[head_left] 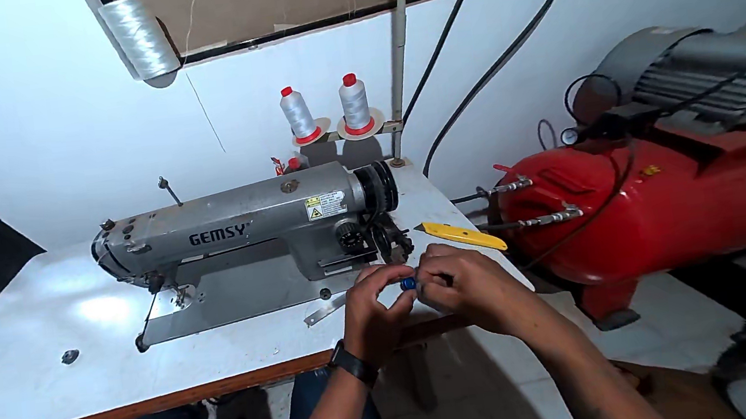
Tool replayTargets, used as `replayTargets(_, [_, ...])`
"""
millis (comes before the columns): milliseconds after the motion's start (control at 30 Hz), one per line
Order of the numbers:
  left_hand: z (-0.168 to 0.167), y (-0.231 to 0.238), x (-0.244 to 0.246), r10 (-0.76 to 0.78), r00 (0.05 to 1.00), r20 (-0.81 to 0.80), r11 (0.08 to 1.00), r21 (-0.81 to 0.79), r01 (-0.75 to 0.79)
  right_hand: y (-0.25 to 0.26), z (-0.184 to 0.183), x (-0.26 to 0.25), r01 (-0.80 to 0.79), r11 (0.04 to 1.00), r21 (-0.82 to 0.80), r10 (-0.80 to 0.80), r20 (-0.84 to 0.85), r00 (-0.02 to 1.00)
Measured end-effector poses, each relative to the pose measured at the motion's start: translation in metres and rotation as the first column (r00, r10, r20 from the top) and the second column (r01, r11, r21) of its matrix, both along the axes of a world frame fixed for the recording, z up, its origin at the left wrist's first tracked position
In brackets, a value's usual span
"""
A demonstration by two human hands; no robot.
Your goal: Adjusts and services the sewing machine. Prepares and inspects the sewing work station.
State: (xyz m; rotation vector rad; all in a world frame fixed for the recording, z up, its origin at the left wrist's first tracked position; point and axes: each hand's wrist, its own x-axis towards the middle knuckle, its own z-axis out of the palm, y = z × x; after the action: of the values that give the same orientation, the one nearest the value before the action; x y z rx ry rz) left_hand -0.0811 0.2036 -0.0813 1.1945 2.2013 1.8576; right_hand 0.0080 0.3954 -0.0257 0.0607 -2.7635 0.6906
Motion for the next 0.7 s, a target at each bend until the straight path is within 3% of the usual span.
replayTargets(133, [-0.001, -0.001, 0.003, 0.017, 1.0, -0.011, 1.0, -0.024, -0.017, 0.001, -0.012, 0.0, -0.04, 0.991, -0.129, 0.04, -0.006, 0.999])
replayTargets(467, [-0.004, 0.005, 0.013, 0.146, 0.97, -0.197, 0.987, -0.042, -0.157, -0.014, -0.015, 0.009, 0.094, 0.915, -0.393, -0.091, 0.026, 0.996])
replayTargets(700, [0.0, 0.001, 0.015, 0.152, 0.981, -0.116, 0.988, 0.008, -0.153, -0.007, -0.011, 0.006, 0.104, 0.814, -0.571, -0.136, -0.014, 0.991])
